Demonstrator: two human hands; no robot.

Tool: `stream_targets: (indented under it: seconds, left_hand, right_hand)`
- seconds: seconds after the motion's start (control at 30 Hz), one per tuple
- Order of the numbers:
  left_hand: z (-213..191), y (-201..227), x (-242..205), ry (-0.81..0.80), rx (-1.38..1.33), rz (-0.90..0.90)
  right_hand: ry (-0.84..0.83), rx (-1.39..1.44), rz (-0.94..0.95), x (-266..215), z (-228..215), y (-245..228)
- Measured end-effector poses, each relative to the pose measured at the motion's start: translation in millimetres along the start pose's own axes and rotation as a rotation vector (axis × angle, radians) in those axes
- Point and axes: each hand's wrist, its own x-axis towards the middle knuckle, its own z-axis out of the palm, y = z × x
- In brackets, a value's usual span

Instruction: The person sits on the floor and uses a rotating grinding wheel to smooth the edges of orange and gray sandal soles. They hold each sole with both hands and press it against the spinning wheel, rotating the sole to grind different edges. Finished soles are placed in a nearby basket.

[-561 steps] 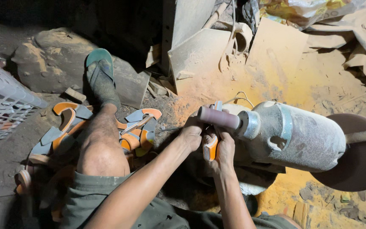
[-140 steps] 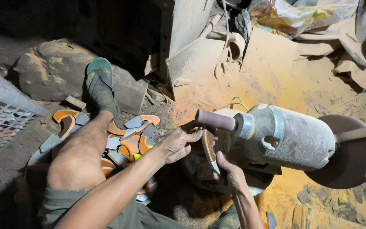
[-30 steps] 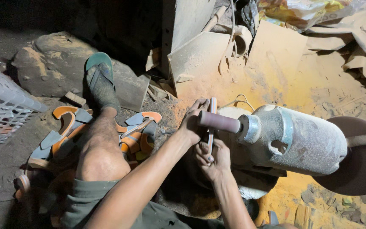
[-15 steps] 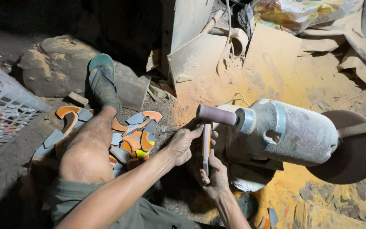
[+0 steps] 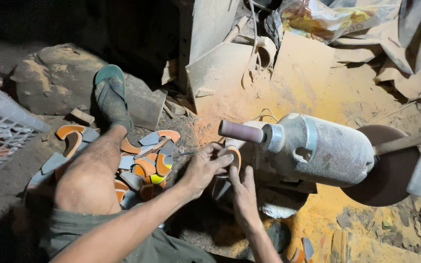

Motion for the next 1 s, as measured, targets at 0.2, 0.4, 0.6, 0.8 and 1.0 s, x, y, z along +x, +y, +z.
stream_targets:
  seconds: [0.2,0.4,0.6,0.8,1.0]
  left_hand:
    - [-5.6,-22.3,10.2,0.019,0.124,0.019]
    - [-10.6,-35.4,27.1,0.020,-0.087,-0.190]
    - [-7.8,-35.7,39.6,0.144,-0.074,-0.245]
    - [-8.9,-45.3,57.2,0.220,-0.010,-0.277]
    - [-11.1,-57.2,71.9,0.217,-0.070,-0.359]
  right_hand:
    - [0.187,0.024,0.274,14.9,0.7,16.0]
    - [0.057,0.184,0.194,24.8,6.3,33.9]
    - [0.002,0.209,0.181,39.1,7.3,29.1]
    - [0.117,0.067,0.306,49.4,4.1,24.4]
    - [0.120,0.201,0.365,63.9,3.2,29.3]
